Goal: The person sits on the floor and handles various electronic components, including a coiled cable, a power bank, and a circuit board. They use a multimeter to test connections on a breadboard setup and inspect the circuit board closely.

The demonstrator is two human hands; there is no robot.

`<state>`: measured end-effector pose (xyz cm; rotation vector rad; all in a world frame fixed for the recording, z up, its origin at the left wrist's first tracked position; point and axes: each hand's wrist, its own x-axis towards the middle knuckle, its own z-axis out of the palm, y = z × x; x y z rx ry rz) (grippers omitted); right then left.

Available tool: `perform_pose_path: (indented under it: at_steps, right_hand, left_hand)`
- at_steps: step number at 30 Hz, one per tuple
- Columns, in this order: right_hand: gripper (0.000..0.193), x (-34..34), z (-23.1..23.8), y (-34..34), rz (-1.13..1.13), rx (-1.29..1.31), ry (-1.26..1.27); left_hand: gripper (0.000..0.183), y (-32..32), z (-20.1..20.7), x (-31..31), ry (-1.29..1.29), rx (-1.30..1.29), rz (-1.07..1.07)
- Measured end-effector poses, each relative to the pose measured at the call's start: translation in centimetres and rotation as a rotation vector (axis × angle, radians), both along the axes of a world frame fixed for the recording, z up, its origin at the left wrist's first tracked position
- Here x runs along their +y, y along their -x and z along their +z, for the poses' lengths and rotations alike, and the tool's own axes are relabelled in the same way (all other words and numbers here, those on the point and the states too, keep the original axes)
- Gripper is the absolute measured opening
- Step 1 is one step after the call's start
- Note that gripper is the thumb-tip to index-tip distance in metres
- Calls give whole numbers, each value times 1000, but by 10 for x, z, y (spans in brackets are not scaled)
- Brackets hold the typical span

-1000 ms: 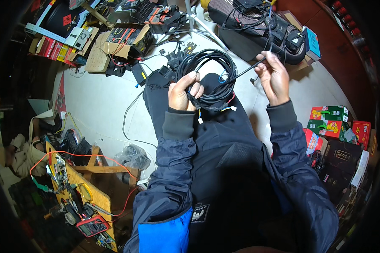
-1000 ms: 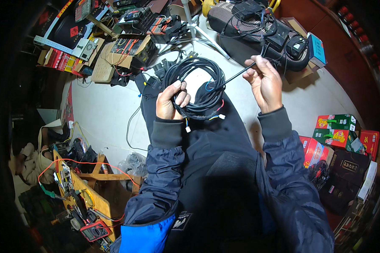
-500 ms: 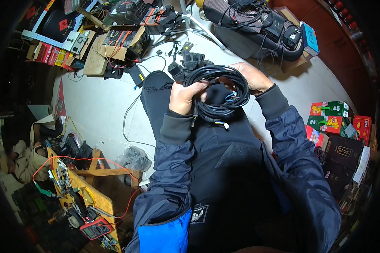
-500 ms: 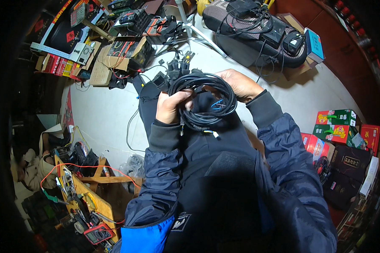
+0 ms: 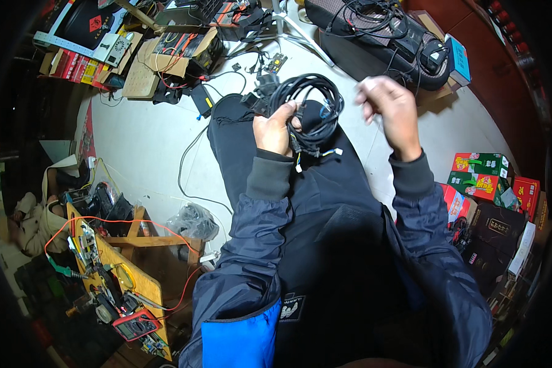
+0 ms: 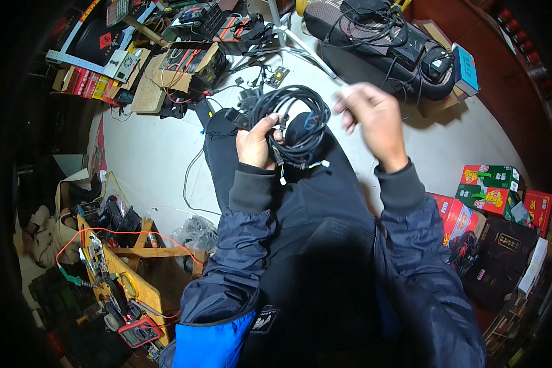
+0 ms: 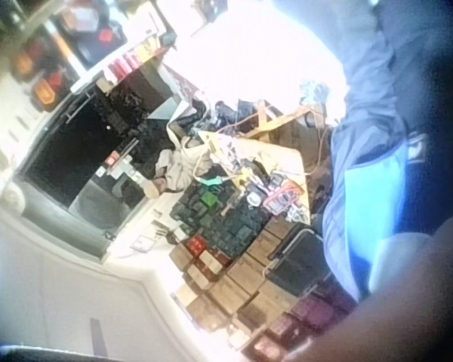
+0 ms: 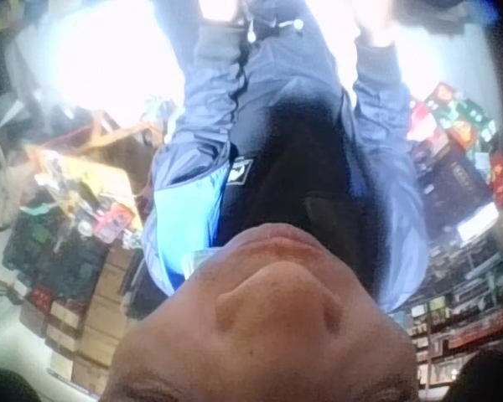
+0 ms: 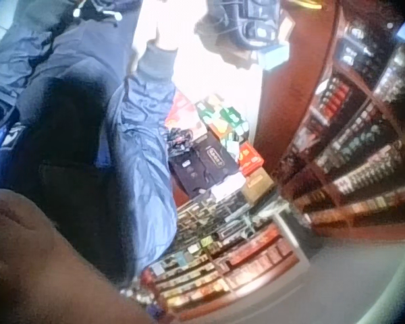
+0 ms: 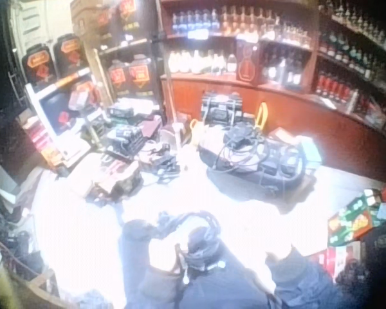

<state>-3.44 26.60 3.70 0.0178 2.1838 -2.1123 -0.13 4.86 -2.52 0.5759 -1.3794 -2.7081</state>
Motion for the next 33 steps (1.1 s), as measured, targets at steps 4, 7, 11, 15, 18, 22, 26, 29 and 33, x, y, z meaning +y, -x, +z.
perform_pose_path:
  at_steps: [4,7,11,15,18,22,26,29,33]
  right_hand:
    - [33,-37,-13,-30,368,-107,-187]
    - [24,-51,-27,-30,411,-75,-56]
    - [23,-54,-35,-23,271,-119,27]
    - [33,-43,-23,-22,151,-293,474]
    - [33,-42,-15,-21,290,-419,597]
    - [33,-57,-15,-23,432,-110,-28]
    - [28,-64,-20,-23,295,345,-554]
    - [24,-45,-20,-27,288,360,-489]
    - [33,-4,-13,-39,199,102,-290]
  left_hand:
    - [13,-1,0,5,-147,5,-57]
    - [15,-5,4,8,-144,100,-140]
    - [13,-3,5,9,-85,180,-148]
    - [19,1,-1,8,96,185,-51]
    - [22,2,-7,11,73,224,-29]
    - [26,-5,-12,13,-380,186,-172]
    - [28,-8,-18,14,-504,257,-280]
    - [33,-4,-25,12,-486,228,-201]
    - [43,4,-31,-9,-685,185,-106]
